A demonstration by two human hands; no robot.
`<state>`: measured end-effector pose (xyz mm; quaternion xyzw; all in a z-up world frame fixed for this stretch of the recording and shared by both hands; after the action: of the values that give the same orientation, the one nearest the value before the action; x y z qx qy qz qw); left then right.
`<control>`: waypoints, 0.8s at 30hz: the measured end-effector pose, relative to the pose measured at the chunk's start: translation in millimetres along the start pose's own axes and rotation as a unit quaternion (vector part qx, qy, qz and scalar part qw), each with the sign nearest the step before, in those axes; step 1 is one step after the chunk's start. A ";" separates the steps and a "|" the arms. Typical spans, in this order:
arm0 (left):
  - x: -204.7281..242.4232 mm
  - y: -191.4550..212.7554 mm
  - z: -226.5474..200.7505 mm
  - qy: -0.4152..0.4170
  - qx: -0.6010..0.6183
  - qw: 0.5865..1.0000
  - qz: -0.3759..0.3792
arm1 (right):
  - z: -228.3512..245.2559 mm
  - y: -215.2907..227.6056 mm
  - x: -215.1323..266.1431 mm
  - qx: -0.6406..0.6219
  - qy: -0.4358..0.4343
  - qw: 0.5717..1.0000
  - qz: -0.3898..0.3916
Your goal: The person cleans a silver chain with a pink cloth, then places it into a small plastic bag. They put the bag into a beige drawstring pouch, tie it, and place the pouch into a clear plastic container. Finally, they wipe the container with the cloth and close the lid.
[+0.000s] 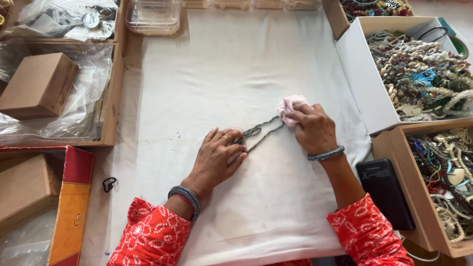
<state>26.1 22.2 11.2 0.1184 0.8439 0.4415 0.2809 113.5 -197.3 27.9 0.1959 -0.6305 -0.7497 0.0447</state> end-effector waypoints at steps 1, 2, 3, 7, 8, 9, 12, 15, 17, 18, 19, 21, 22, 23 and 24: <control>-1.6 1.5 0.2 -0.001 0.000 1.000 -0.001 | 12.1 3.8 1.6 0.000 0.000 1.000 -0.001; -3.4 4.0 -0.6 -0.008 -0.002 1.000 -0.008 | 29.8 11.0 4.3 -0.011 0.037 0.999 -0.022; -3.4 5.6 -2.0 -0.013 -0.002 1.000 -0.014 | 47.7 17.1 9.1 -0.023 0.074 0.996 -0.040; -0.4 9.9 1.1 -0.039 -0.008 0.999 -0.029 | 94.9 29.4 16.7 -0.044 0.184 0.981 -0.032; 1.7 12.0 2.1 -0.043 -0.001 0.999 -0.032 | 83.8 30.4 13.4 -0.051 0.151 0.987 -0.031; 0.7 15.1 3.3 -0.048 0.005 0.998 -0.039 | 71.4 33.5 7.4 -0.055 0.120 0.991 -0.032; -5.3 29.1 -2.1 -0.037 -0.009 0.998 -0.058 | -50.6 -4.6 -13.2 -0.094 -0.060 0.991 -0.071; -9.7 23.6 3.2 -0.002 -0.022 0.997 -0.073 | -64.4 12.1 -10.3 -0.239 -0.152 0.954 -0.099; -18.4 16.6 3.1 0.002 -0.021 0.998 -0.064 | -47.0 17.6 -10.1 -0.170 -0.128 0.971 -0.105; -21.7 13.2 4.1 0.010 -0.022 0.998 -0.057 | -34.0 20.1 -10.8 -0.101 -0.101 0.984 -0.108; -30.9 10.0 2.9 0.011 -0.023 0.998 -0.058 | -31.7 19.8 -10.6 -0.102 -0.099 0.984 -0.108; -49.7 -5.7 3.7 0.031 -0.072 0.997 0.015 | -26.5 17.1 -11.0 -0.060 -0.101 0.989 -0.093; -55.6 -5.9 1.0 0.032 -0.073 0.997 0.013 | -28.3 15.6 -10.5 -0.061 -0.099 0.989 -0.093; -61.9 -10.4 2.1 0.049 -0.098 0.993 0.050 | -30.4 15.1 -10.4 -0.072 -0.096 0.988 -0.099; -68.1 -14.9 3.3 0.067 -0.123 0.986 0.087 | -32.9 14.4 -10.6 -0.082 -0.094 0.987 -0.105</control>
<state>84.2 -14.8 22.8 0.1262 0.7863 0.5718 0.1969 132.1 -227.5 40.0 0.1853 -0.5441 -0.8146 -0.0774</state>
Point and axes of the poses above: each hand's wrist, its own x-axis away from the middle knuckle, its own y-axis out of the back of the hand, z = x × y, the point moved 8 cm from there along -x, towards the middle knuckle, and after that the axes turned 8 degrees about -y, right-handed, at the moved point
